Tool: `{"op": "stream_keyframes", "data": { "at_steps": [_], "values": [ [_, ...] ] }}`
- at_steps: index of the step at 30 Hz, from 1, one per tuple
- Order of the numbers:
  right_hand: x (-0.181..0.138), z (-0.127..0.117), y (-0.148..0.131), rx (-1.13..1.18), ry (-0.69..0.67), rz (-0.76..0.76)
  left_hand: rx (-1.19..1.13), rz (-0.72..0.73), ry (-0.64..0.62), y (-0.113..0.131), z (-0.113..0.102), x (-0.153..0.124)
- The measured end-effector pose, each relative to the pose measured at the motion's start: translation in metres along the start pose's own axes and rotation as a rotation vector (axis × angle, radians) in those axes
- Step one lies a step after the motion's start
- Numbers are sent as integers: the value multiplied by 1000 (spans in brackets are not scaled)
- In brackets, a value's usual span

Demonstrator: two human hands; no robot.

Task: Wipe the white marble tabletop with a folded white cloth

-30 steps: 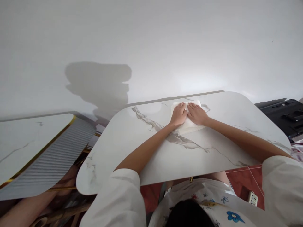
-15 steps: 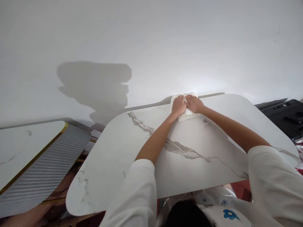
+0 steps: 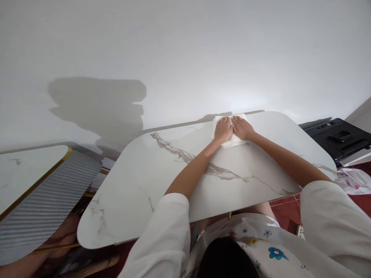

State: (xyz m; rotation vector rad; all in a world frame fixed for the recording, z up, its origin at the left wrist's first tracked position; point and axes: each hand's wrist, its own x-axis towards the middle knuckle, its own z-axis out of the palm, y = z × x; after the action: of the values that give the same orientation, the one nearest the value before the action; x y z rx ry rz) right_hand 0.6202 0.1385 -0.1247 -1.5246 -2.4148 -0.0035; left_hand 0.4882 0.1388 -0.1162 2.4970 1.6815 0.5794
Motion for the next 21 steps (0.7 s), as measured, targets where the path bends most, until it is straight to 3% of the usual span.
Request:
{"op": "stream_keyframes", "data": {
  "at_steps": [12,21],
  "values": [
    [-119,-31,-43,-49,-31,-64,-97,-49,-37,59,-19,-108],
    [-204,-53,-64,17,-8,-171,-281,-221,-73,102,-20,-180]
  ]
}}
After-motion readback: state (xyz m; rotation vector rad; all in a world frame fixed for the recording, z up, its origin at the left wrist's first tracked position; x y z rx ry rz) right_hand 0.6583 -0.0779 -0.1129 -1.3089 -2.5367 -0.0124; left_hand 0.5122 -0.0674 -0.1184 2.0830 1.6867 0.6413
